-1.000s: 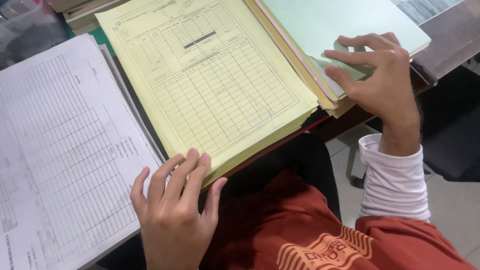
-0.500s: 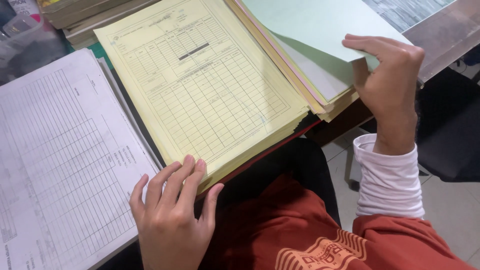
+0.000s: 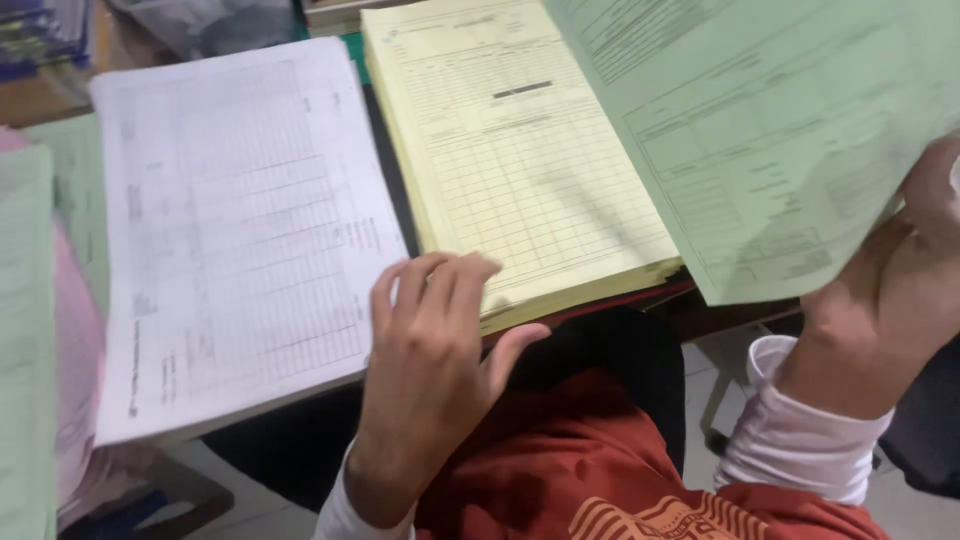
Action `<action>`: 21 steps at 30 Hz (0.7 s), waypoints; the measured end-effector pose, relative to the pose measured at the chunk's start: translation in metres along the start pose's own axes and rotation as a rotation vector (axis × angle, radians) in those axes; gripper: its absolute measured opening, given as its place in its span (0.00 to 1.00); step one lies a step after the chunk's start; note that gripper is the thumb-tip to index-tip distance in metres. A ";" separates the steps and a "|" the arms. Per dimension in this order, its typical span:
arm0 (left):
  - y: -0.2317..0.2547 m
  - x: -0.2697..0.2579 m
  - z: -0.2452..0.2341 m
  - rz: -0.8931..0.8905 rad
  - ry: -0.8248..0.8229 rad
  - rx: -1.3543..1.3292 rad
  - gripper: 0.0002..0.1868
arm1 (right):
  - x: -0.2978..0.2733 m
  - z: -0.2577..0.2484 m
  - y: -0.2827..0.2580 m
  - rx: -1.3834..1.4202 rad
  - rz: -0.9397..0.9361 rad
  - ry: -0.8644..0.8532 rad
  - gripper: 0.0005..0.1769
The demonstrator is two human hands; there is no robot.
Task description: Sorting and organizing stacks of colored and white paper documents on a desk.
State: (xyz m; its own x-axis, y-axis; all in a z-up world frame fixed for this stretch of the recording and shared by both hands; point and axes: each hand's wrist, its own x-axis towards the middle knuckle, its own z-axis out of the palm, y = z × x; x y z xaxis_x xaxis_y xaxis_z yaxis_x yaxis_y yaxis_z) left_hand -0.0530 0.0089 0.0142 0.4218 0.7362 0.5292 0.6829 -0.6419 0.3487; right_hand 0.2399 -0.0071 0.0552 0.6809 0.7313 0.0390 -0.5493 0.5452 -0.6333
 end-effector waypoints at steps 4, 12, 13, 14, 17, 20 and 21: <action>0.027 -0.006 -0.003 -0.001 0.186 -0.521 0.49 | -0.031 -0.006 0.035 -0.542 -0.174 0.224 0.16; 0.037 -0.033 -0.032 -0.398 0.371 -0.727 0.38 | -0.122 0.036 0.091 -0.397 0.176 -0.078 0.15; 0.031 -0.037 -0.035 -0.511 0.422 -0.521 0.31 | -0.132 0.049 0.093 -0.182 0.300 -0.264 0.39; 0.020 -0.044 -0.047 -0.531 0.446 -0.503 0.31 | -0.136 0.052 0.091 -0.183 0.325 -0.289 0.39; -0.010 -0.068 -0.089 -0.492 0.542 -0.350 0.21 | -0.138 0.057 0.083 -0.679 0.281 -0.756 0.35; -0.039 -0.100 -0.133 -0.523 0.649 -0.260 0.26 | -0.123 0.058 0.074 -0.685 0.369 -0.897 0.45; -0.053 -0.114 -0.144 -0.522 0.710 -0.167 0.27 | -0.118 0.061 0.071 -0.812 0.316 -0.984 0.40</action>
State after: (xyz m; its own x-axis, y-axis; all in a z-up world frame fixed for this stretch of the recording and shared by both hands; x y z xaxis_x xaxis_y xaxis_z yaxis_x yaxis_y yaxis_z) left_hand -0.2233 -0.0712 0.0468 -0.4247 0.6724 0.6063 0.5656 -0.3258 0.7575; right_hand 0.0909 -0.0299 0.0532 -0.2480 0.9601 0.1296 0.0622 0.1493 -0.9868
